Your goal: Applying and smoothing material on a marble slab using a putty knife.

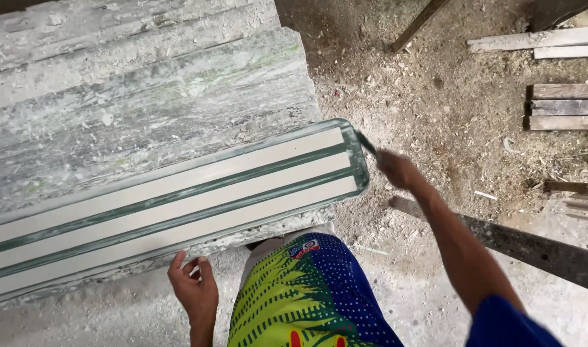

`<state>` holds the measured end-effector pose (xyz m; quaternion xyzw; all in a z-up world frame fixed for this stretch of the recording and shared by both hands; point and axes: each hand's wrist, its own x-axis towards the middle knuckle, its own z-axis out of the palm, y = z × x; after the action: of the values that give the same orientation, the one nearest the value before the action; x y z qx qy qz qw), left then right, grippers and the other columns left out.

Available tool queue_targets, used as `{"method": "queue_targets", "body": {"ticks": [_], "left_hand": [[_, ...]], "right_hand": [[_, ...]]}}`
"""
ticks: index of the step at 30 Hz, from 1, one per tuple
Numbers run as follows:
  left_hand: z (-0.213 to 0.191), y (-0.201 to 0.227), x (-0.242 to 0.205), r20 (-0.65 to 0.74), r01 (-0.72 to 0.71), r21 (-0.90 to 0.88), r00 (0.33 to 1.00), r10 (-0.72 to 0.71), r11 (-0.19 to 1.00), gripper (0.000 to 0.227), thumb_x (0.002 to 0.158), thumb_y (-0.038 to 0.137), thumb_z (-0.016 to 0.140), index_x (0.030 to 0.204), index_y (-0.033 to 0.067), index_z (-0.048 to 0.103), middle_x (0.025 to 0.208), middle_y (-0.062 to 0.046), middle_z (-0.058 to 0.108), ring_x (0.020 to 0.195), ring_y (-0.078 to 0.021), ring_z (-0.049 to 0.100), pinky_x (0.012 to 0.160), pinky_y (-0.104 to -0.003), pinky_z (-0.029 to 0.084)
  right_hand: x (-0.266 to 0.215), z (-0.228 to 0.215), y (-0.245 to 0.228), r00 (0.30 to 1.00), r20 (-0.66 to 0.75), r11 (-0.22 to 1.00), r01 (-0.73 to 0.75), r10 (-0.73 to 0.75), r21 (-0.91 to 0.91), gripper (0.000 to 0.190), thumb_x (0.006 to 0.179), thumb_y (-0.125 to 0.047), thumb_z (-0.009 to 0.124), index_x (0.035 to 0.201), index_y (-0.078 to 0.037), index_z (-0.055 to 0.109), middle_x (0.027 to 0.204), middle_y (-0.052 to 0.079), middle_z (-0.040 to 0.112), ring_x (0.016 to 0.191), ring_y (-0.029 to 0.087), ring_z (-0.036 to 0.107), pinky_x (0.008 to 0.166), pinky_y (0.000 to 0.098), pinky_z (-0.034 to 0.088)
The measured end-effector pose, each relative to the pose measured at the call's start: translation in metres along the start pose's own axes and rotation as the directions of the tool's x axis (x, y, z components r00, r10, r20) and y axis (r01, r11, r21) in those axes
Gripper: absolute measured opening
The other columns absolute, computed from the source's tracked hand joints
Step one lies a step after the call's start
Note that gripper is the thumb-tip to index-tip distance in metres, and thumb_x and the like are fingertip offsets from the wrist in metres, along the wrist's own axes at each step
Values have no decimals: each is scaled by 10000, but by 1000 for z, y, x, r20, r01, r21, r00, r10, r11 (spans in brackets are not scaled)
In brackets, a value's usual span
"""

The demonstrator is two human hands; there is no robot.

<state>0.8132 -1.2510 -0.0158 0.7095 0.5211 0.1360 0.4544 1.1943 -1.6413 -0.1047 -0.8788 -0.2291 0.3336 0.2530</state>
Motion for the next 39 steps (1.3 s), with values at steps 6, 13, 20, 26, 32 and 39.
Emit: {"method": "queue_targets", "body": {"ticks": [6, 13, 20, 26, 32, 39], "left_hand": [[-4, 30, -1, 53, 30, 37, 998, -32, 999, 578, 954, 134, 671, 1455, 27, 402, 1148, -140, 633, 902, -179, 590, 671, -315, 499], [-27, -40, -11, -67, -21, -103, 998, 15, 994, 579, 985, 119, 667, 1472, -23, 387, 1155, -168, 622, 926, -172, 603, 694, -277, 484], [-27, -92, -21, -15, 74, -58, 997, -75, 996, 597, 967, 131, 675, 1465, -42, 393, 1181, -181, 600, 927, -182, 603, 697, -295, 502], [-11, -34, -1, 164, -194, -66, 966, 202, 979, 567, 975, 126, 654, 1438, -60, 384, 1366, -160, 510, 1083, -187, 598, 793, -307, 524], [1, -3, 24, 207, -136, 46, 971, 124, 990, 538, 985, 157, 681, 1444, -12, 456, 1121, -148, 655, 909, -171, 613, 760, -295, 508], [-2, -20, 39, 230, -312, -5, 924, 305, 950, 519, 990, 140, 681, 1420, -32, 447, 1154, -160, 625, 970, -149, 632, 741, -291, 505]], "right_hand": [[102, -72, -59, 992, -117, 978, -22, 47, 206, 253, 1139, -216, 426, 1128, -11, 573, 843, 141, 627, 596, 178, 584, 460, 349, 511], [17, -1, -23, 936, 140, 946, -322, 324, -37, 215, 1021, -127, 514, 1020, 74, 591, 690, 138, 631, 467, 180, 558, 383, 319, 478], [-150, 98, 33, 805, 231, 501, -535, 546, 680, 349, 1047, -187, 548, 1252, 95, 569, 783, 213, 641, 516, 192, 563, 409, 322, 477], [-155, 111, -83, 613, -143, 438, -362, 777, 823, 663, 966, -128, 477, 1587, -193, 252, 890, 47, 612, 520, 126, 566, 379, 302, 482], [-130, 171, -112, 730, -55, 187, -101, 681, 977, 673, 1031, -150, 457, 1653, -168, 202, 703, 15, 491, 485, 96, 436, 367, 245, 398], [-79, 143, -139, 687, -50, 239, -183, 725, 954, 629, 1022, -166, 447, 1615, -137, 239, 618, 4, 461, 443, 102, 418, 346, 265, 388]]}}
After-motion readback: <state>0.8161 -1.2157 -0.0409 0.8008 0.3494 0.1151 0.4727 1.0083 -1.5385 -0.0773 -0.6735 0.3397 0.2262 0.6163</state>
